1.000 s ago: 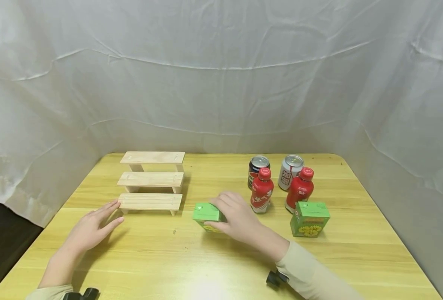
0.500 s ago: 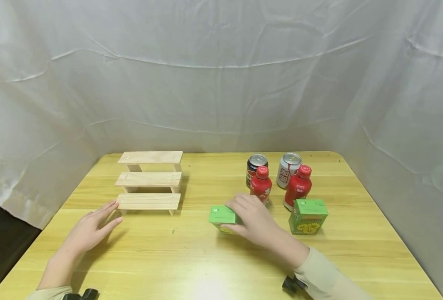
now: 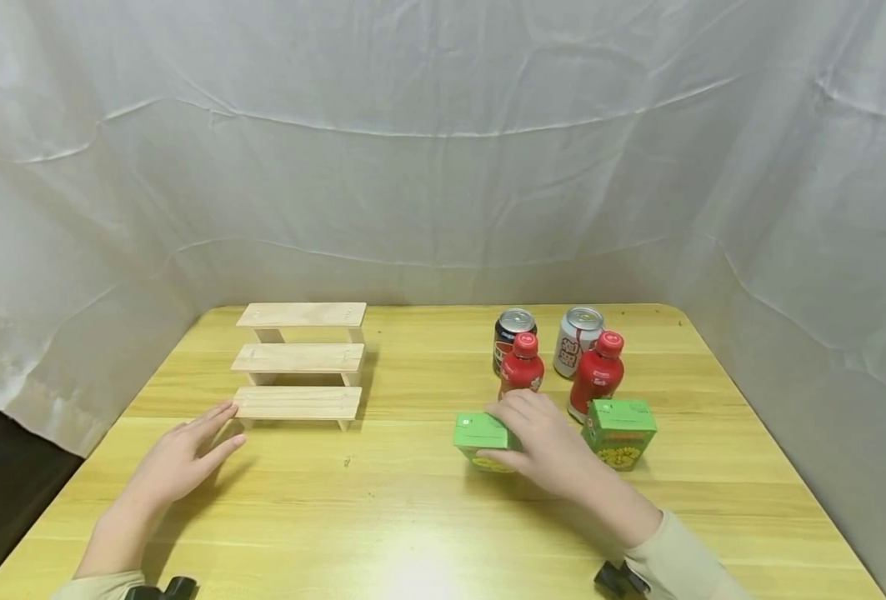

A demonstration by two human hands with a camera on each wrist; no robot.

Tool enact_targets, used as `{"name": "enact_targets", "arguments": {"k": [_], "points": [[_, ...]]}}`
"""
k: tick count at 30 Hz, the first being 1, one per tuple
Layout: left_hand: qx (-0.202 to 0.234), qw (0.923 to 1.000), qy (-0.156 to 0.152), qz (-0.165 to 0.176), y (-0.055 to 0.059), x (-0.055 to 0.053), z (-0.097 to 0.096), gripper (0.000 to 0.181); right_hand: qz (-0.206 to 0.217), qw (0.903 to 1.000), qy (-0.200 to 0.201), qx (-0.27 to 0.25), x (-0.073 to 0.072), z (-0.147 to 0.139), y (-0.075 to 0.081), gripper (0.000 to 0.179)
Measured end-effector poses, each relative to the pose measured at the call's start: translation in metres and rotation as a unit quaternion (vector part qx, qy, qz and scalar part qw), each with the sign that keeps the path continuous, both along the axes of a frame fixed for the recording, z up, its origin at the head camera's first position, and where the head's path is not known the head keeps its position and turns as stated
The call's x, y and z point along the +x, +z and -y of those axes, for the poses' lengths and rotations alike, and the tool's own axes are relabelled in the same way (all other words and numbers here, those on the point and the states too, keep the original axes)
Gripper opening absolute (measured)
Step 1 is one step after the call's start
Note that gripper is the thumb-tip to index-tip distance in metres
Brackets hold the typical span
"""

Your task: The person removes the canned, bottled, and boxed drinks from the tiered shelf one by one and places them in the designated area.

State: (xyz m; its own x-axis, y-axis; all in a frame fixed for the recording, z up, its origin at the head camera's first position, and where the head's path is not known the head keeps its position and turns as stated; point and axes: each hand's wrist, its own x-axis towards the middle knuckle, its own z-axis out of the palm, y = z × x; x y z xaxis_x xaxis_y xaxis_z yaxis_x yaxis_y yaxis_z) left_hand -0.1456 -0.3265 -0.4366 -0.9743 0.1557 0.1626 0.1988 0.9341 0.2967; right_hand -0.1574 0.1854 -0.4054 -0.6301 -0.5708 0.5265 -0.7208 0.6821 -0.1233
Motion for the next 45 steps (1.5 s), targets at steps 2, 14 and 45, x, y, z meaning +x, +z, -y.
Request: {"name": "enact_targets", "arguments": {"k": [2,14,45], "points": [[0.001,1.0,0.0,0.001,0.0,0.0,0.0,0.067,-0.004,1.0,0.004,0.002,-0.001,-0.005,0.001,0.051],[0.001,1.0,-0.001,0.007,0.002,0.0,0.0,0.068,0.003,0.9998,0.007,0.018,-0.008,-0.026,0.005,0.05],[0.002,0.9999,0.0,0.01,0.0,0.0,0.001,0.068,0.083,0.9928,-0.021,0.083,-0.015,-0.05,0.019,0.049]]}}
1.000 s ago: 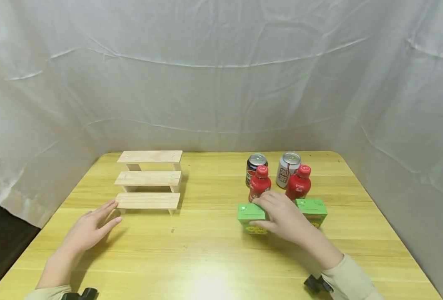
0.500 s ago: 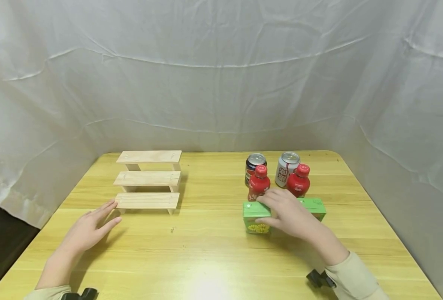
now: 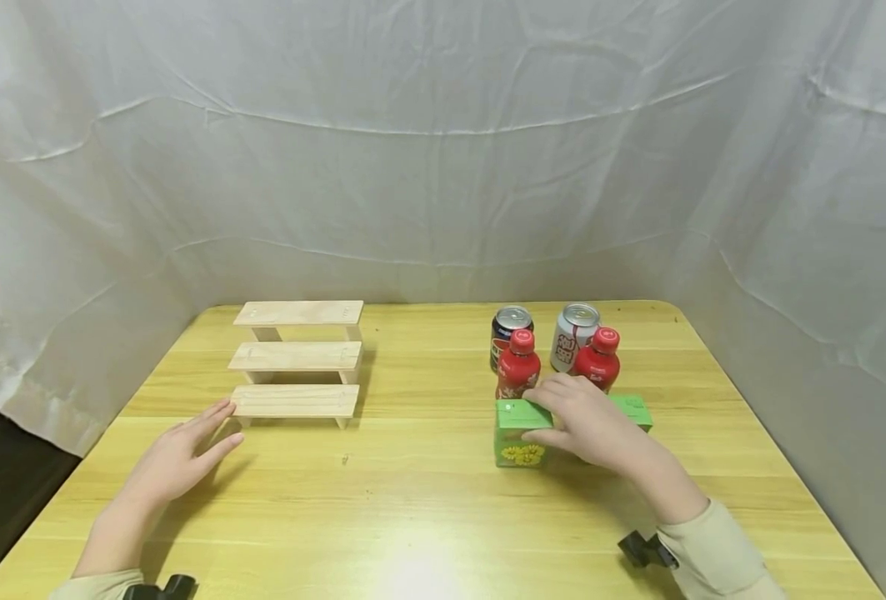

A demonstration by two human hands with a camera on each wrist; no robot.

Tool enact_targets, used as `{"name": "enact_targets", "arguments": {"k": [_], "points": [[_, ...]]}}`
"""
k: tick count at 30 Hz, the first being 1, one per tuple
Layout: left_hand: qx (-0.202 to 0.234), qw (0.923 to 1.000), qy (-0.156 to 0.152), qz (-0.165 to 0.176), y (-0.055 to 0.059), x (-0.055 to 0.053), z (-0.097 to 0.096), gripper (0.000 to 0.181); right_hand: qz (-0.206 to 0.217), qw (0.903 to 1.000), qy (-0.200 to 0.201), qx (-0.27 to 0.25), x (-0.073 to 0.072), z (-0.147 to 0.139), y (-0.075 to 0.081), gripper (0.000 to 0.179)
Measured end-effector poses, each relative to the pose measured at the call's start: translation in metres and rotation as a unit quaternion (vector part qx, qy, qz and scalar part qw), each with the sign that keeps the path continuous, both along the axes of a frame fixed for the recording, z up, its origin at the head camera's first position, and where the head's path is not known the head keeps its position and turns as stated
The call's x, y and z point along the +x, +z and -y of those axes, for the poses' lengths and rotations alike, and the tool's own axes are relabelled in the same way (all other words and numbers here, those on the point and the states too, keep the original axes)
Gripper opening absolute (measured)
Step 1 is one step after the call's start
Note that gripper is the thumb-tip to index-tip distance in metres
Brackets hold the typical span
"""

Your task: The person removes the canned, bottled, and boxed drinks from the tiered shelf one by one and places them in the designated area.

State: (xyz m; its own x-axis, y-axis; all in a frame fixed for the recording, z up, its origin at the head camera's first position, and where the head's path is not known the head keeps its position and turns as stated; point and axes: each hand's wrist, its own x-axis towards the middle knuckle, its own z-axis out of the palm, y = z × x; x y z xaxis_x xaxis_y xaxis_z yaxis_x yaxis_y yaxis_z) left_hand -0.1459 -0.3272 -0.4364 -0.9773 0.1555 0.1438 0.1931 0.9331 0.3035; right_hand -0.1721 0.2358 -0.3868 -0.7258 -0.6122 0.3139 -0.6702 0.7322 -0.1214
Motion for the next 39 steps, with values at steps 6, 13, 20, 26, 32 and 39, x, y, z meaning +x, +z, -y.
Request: {"name": "enact_targets", "arguments": {"k": [6,13,20,26,32,39], "points": [[-0.001,1.0,-0.004,-0.006,0.0,-0.002,0.0,0.067,0.014,0.9999,-0.006,-0.001,0.0,-0.002,0.003,0.045],[-0.003,0.9999,-0.009,-0.012,-0.001,-0.007,0.0,0.066,0.017,0.9998,-0.009,-0.005,-0.001,-0.003,0.003,0.042],[0.01,0.9915,-0.021,-0.128,-0.001,-0.012,-0.004,0.053,0.016,0.9995,-0.016,-0.019,0.006,-0.005,0.015,0.048],[0.018,0.9531,-0.076,-0.292,0.013,-0.018,-0.018,0.051,-0.016,0.9976,-0.016,-0.065,0.01,-0.015,0.027,0.044],[-0.009,0.9431,-0.104,-0.315,0.04,-0.026,-0.04,0.039,-0.037,0.9923,-0.038,-0.112,0.009,-0.026,0.044,0.041],[-0.024,0.9422,-0.126,-0.31,0.075,-0.044,-0.078,0.046,-0.08,0.9813,-0.075,-0.158,0.002,-0.037,0.064,0.044]]}}
